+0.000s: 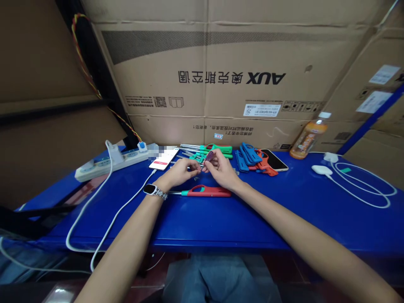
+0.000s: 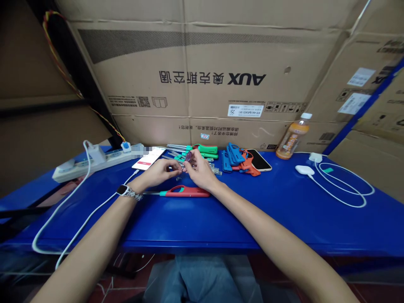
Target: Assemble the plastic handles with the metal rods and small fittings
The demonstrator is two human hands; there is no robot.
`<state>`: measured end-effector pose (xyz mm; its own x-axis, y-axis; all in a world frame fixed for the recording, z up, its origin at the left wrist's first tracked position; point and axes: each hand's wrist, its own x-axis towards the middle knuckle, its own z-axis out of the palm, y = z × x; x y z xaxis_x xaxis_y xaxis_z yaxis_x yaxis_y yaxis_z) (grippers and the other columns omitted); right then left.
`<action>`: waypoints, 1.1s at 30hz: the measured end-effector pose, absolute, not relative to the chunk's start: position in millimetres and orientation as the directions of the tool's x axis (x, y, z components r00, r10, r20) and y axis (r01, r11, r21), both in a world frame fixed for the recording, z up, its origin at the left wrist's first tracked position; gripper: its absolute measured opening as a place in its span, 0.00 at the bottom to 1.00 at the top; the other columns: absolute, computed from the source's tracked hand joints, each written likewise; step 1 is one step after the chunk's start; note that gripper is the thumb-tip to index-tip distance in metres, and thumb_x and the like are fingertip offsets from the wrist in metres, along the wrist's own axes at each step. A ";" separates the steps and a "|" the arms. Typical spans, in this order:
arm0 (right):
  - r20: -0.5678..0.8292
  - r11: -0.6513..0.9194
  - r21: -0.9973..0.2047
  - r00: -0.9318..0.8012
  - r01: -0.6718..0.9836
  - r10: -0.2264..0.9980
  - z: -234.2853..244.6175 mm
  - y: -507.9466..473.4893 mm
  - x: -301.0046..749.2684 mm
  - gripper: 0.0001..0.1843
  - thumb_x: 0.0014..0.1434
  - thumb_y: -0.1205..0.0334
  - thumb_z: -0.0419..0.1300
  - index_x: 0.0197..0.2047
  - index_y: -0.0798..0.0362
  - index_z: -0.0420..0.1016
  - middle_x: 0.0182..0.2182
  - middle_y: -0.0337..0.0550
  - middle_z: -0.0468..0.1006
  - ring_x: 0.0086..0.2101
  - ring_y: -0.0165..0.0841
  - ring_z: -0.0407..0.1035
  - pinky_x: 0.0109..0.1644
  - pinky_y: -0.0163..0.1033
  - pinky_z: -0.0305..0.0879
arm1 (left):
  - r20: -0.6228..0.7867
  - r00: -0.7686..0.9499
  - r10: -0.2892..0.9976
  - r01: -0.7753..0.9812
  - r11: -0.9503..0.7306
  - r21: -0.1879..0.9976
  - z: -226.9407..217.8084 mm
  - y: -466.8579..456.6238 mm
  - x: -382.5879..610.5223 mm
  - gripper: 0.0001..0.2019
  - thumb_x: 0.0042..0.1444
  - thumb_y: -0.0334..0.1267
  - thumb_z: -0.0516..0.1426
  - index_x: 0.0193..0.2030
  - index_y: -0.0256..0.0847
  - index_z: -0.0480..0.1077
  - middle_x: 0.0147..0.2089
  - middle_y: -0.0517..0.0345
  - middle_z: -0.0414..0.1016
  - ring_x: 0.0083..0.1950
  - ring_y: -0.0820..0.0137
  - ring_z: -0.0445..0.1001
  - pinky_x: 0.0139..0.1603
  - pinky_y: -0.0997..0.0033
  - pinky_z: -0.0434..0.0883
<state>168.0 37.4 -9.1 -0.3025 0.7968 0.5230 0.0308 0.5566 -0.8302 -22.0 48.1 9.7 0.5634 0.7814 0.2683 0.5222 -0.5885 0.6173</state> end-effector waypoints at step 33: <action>0.518 0.509 -0.855 -0.138 -0.102 0.844 4.0 22.4 197.6 0.20 0.62 0.43 0.58 0.42 0.45 0.52 0.32 0.33 0.74 0.27 0.30 0.75 0.32 0.38 0.74 | 0.299 0.527 0.796 0.485 -0.570 0.663 8.0 37.7 1.9 0.09 0.57 0.41 0.60 0.34 0.38 0.76 0.33 0.55 0.80 0.34 0.67 0.75 0.37 0.69 0.69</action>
<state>197.6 22.4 4.0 -0.1377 0.8440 0.5184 -0.1019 0.5086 -0.8550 1.9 37.7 8.0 0.5266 0.7957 0.2991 0.4854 -0.5703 0.6627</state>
